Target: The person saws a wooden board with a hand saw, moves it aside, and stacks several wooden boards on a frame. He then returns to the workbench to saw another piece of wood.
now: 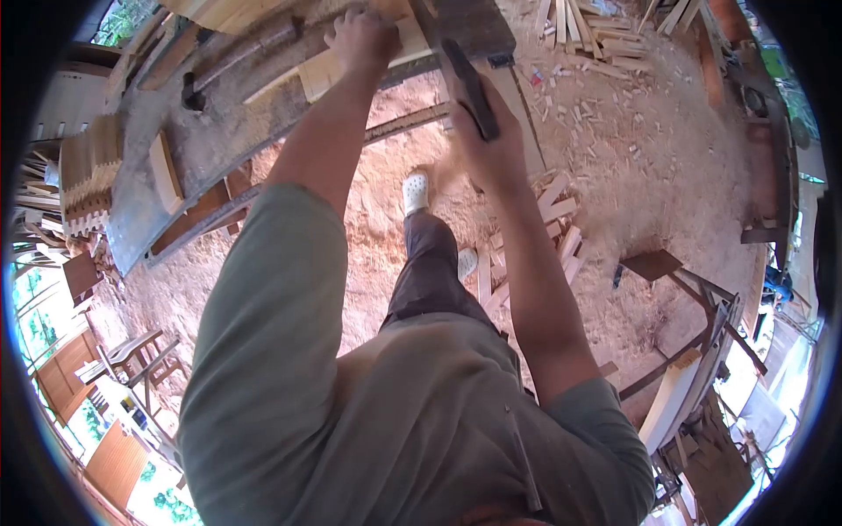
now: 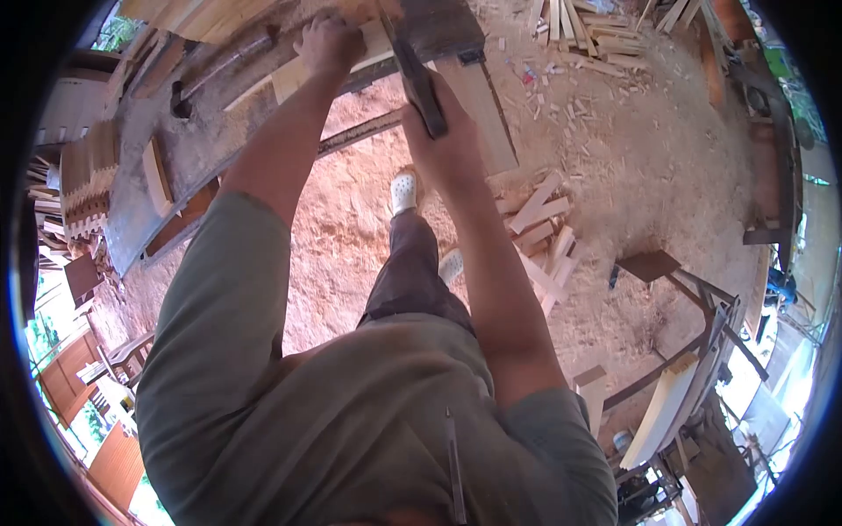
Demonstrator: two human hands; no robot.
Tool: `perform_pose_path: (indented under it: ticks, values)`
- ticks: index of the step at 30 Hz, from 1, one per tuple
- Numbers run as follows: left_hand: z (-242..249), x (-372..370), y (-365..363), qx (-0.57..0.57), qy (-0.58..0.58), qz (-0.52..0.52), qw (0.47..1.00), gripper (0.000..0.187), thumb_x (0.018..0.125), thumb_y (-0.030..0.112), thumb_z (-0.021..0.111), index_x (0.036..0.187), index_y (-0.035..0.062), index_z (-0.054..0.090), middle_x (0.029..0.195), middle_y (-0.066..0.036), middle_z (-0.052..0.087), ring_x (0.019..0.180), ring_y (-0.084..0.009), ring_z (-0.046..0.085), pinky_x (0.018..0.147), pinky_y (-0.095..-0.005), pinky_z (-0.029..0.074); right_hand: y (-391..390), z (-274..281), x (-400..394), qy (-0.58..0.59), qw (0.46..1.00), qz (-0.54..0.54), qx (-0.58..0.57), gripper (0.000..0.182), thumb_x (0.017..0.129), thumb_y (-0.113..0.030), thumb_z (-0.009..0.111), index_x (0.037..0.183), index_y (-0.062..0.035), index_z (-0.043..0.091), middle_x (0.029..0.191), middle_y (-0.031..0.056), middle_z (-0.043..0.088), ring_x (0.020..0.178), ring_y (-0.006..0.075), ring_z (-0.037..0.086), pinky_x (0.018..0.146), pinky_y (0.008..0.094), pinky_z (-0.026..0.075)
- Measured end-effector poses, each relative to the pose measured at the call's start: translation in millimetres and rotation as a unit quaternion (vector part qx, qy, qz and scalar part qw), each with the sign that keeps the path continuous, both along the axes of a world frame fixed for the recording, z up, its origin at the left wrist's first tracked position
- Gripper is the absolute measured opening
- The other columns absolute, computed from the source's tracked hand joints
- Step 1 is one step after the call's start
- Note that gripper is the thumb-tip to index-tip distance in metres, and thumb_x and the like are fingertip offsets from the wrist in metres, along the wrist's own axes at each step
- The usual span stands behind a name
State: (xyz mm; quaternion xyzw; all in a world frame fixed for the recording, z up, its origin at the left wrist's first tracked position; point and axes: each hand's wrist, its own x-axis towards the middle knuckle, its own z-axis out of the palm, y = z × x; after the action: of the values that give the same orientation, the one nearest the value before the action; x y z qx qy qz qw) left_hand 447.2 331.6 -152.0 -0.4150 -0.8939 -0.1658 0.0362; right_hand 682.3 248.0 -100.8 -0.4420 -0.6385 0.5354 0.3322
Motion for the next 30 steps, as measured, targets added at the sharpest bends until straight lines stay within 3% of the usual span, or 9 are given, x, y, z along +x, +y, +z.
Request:
perform_pose_path:
  ticks: [5,8,10,14,16,18,25,27,30]
  values:
    - [-25,-9,1,0.006,0.013,-0.004,1.000,0.038,0.090,0.032,0.045,0.105,0.0118,0.073,0.126,-0.007,0.061,0.123,-0.0290,0.052,0.104,-0.0511,0.034,-59,4,51,-0.030,0.998,-0.022,0.044,0.044,0.089,-0.013,0.062,0.131,-0.0015,0.051,0.099,0.0180,0.066,0.083,0.0239,0.069,0.072,0.0339,0.053]
    - [-14,-3,-5,-0.007,0.007,-0.016,1.000,0.036,0.090,0.030,0.045,0.104,0.0117,0.073,0.123,-0.007,0.061,0.120,-0.0291,0.053,0.104,-0.0499,0.035,-150,29,137,-0.121,0.987,-0.023,-0.105,0.059,0.087,-0.010,0.061,0.140,0.0065,0.040,0.113,0.0206,0.065,0.098,0.0264,0.069,0.079,0.0338,0.054]
    - [-18,-3,-2,-0.004,0.008,-0.005,1.000,0.035,0.089,0.029,0.046,0.103,0.0117,0.073,0.123,-0.007,0.062,0.119,-0.0293,0.053,0.104,-0.0492,0.035,-182,46,173,-0.152,0.988,0.006,-0.026,0.058,0.088,-0.009,0.060,0.140,0.0060,0.041,0.114,0.0211,0.065,0.098,0.0264,0.068,0.080,0.0349,0.054]
    - [-18,-2,1,-0.013,0.008,0.000,1.000,0.033,0.087,0.027,0.048,0.100,0.0100,0.074,0.123,-0.007,0.061,0.118,-0.0294,0.054,0.103,-0.0474,0.036,-118,27,120,-0.118,0.988,0.008,0.102,0.053,0.089,-0.008,0.058,0.139,0.0019,0.043,0.105,0.0170,0.066,0.089,0.0247,0.068,0.076,0.0343,0.054]
    - [-17,1,-5,-0.002,-0.001,-0.007,1.000,0.034,0.088,0.028,0.048,0.099,0.0089,0.074,0.122,-0.008,0.062,0.118,-0.0294,0.054,0.103,-0.0474,0.036,-54,-6,64,-0.062,0.993,-0.030,-0.094,0.052,0.091,-0.016,0.062,0.137,0.0019,0.045,0.099,0.0119,0.067,0.082,0.0164,0.065,0.070,0.0284,0.051]
    - [-10,-3,-1,0.019,0.003,-0.020,1.000,0.035,0.088,0.028,0.047,0.098,0.0079,0.074,0.122,-0.008,0.062,0.118,-0.0294,0.054,0.104,-0.0474,0.036,-14,-6,19,-0.017,0.998,0.006,0.066,0.054,0.091,-0.018,0.063,0.139,-0.0006,0.045,0.094,0.0108,0.067,0.078,0.0151,0.064,0.069,0.0282,0.050]
    - [-11,-1,0,0.028,-0.001,0.019,0.999,0.039,0.090,0.031,0.043,0.100,0.0088,0.075,0.122,-0.009,0.062,0.118,-0.0309,0.054,0.106,-0.0477,0.034,-16,-1,8,-0.016,1.000,-0.006,0.017,0.059,0.091,-0.018,0.063,0.144,-0.0025,0.042,0.092,0.0137,0.068,0.077,0.0151,0.065,0.071,0.0289,0.051]
    - [-15,1,-4,0.022,-0.005,0.020,1.000,0.041,0.091,0.032,0.042,0.101,0.0091,0.074,0.122,-0.009,0.063,0.118,-0.0311,0.054,0.106,-0.0478,0.034,-25,4,17,-0.043,0.998,0.005,0.046,0.057,0.095,-0.018,0.060,0.145,-0.0002,0.039,0.101,0.0089,0.065,0.086,0.0092,0.059,0.076,0.0250,0.049]
    - [-11,1,-3,-0.006,0.010,0.004,1.000,0.043,0.091,0.034,0.041,0.102,0.0089,0.074,0.121,-0.010,0.063,0.119,-0.0310,0.054,0.105,-0.0483,0.034,-84,5,70,-0.053,0.998,-0.018,0.039,0.058,0.091,-0.013,0.063,0.142,0.0026,0.040,0.092,0.0166,0.068,0.081,0.0187,0.069,0.070,0.0292,0.053]
